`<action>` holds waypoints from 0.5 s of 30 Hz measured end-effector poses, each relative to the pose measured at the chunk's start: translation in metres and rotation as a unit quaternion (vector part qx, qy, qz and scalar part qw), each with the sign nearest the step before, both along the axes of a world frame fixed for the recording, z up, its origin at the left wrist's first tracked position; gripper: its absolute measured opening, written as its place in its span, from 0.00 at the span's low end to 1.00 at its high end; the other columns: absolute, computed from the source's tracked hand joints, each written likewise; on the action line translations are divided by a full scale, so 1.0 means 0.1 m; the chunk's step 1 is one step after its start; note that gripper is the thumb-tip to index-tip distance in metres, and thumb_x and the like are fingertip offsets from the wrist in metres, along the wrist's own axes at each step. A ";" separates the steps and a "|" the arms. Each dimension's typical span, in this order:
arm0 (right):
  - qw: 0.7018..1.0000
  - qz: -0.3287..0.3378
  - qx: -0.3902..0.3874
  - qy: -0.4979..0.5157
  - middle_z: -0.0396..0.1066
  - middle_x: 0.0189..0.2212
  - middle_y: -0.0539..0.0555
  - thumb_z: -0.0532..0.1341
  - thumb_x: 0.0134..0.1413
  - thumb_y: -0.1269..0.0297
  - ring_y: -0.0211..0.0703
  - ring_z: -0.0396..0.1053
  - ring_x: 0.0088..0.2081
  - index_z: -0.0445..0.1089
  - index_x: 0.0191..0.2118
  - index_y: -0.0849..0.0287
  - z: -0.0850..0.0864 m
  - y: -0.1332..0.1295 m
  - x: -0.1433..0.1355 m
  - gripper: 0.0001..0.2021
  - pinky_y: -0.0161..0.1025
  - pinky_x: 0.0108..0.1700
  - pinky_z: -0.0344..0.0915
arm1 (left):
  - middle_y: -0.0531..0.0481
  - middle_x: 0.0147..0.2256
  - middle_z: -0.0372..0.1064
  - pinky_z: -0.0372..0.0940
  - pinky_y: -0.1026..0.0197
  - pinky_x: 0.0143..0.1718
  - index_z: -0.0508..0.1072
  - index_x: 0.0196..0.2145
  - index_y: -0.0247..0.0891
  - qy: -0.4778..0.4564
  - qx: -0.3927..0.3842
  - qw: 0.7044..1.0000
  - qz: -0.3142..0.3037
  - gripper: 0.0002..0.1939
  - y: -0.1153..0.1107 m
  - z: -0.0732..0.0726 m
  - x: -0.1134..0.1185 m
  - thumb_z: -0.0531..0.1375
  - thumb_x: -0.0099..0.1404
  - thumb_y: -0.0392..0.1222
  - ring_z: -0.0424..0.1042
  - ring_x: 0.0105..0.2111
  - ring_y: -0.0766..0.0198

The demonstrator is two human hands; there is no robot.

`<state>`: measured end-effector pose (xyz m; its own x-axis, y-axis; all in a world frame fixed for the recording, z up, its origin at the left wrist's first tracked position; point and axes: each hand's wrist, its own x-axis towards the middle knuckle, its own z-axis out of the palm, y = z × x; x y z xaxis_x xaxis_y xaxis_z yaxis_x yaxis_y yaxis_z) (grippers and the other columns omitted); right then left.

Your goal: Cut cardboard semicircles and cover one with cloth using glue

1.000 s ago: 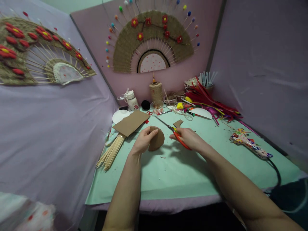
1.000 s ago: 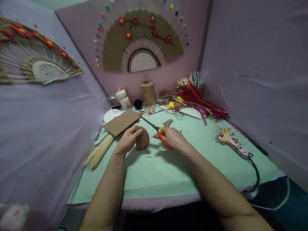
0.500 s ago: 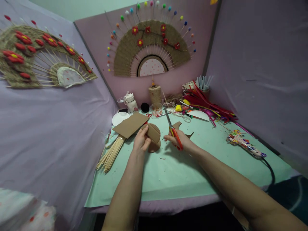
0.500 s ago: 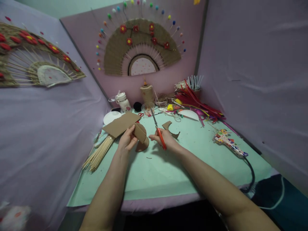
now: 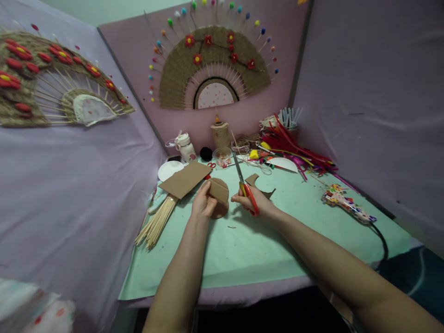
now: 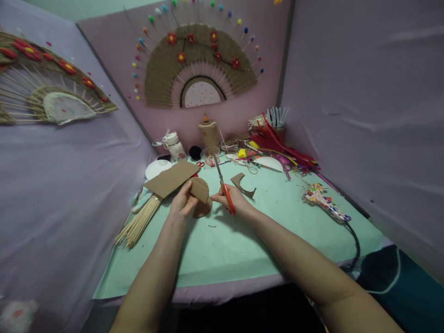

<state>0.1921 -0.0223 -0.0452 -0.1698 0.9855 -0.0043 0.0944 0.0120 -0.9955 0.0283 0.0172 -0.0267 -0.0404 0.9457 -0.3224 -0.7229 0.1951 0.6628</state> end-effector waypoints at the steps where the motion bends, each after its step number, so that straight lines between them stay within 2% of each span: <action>1: 1.000 -0.003 0.001 0.009 0.59 0.14 0.42 0.68 0.41 0.49 0.32 0.54 0.15 0.56 0.25 0.55 -0.01 0.00 -0.01 0.21 0.31 0.16 0.49 | 0.48 0.31 0.75 0.68 0.59 0.43 0.72 0.34 0.34 0.000 -0.002 1.000 0.001 0.04 0.00 -0.01 0.01 0.57 0.63 0.31 0.74 0.32 0.65; 4: 0.999 -0.028 -0.002 0.033 0.64 0.17 0.45 0.69 0.38 0.50 0.32 0.54 0.16 0.55 0.25 0.55 -0.02 -0.01 -0.06 0.22 0.31 0.16 0.50 | 0.48 0.31 0.75 0.69 0.56 0.42 0.72 0.35 0.35 0.002 -0.001 1.000 -0.008 0.03 -0.02 -0.04 0.06 0.58 0.63 0.32 0.74 0.32 0.63; 7: 0.996 -0.078 -0.008 0.031 0.64 0.19 0.45 0.68 0.38 0.50 0.32 0.55 0.17 0.56 0.26 0.56 -0.04 0.00 -0.09 0.21 0.31 0.17 0.51 | 0.46 0.34 0.75 0.69 0.56 0.42 0.72 0.37 0.35 -0.007 0.014 0.999 -0.035 0.05 -0.07 -0.10 0.14 0.60 0.61 0.32 0.75 0.35 0.61; 9: 0.994 -0.104 0.006 0.029 0.64 0.20 0.45 0.68 0.37 0.50 0.32 0.56 0.18 0.57 0.26 0.56 -0.05 0.03 -0.08 0.21 0.32 0.18 0.53 | 0.46 0.34 0.75 0.70 0.60 0.39 0.72 0.38 0.35 0.002 0.021 0.996 -0.086 0.09 -0.12 -0.13 0.18 0.62 0.58 0.31 0.74 0.35 0.62; 12: 0.993 -0.111 0.038 0.021 0.64 0.21 0.45 0.69 0.34 0.50 0.33 0.57 0.19 0.58 0.27 0.56 -0.07 0.06 -0.04 0.22 0.32 0.20 0.55 | 0.48 0.31 0.75 0.67 0.67 0.30 0.74 0.36 0.34 0.072 0.020 0.983 -0.165 0.11 -0.18 -0.17 0.23 0.65 0.53 0.29 0.73 0.29 0.67; 15: 0.993 -0.112 0.045 0.004 0.61 0.18 0.44 0.68 0.36 0.48 0.34 0.56 0.19 0.58 0.27 0.55 -0.04 0.06 -0.01 0.22 0.32 0.20 0.54 | 0.49 0.29 0.75 0.65 0.69 0.28 0.74 0.34 0.33 0.113 0.021 0.980 -0.161 0.10 -0.20 -0.16 0.24 0.66 0.52 0.29 0.72 0.27 0.69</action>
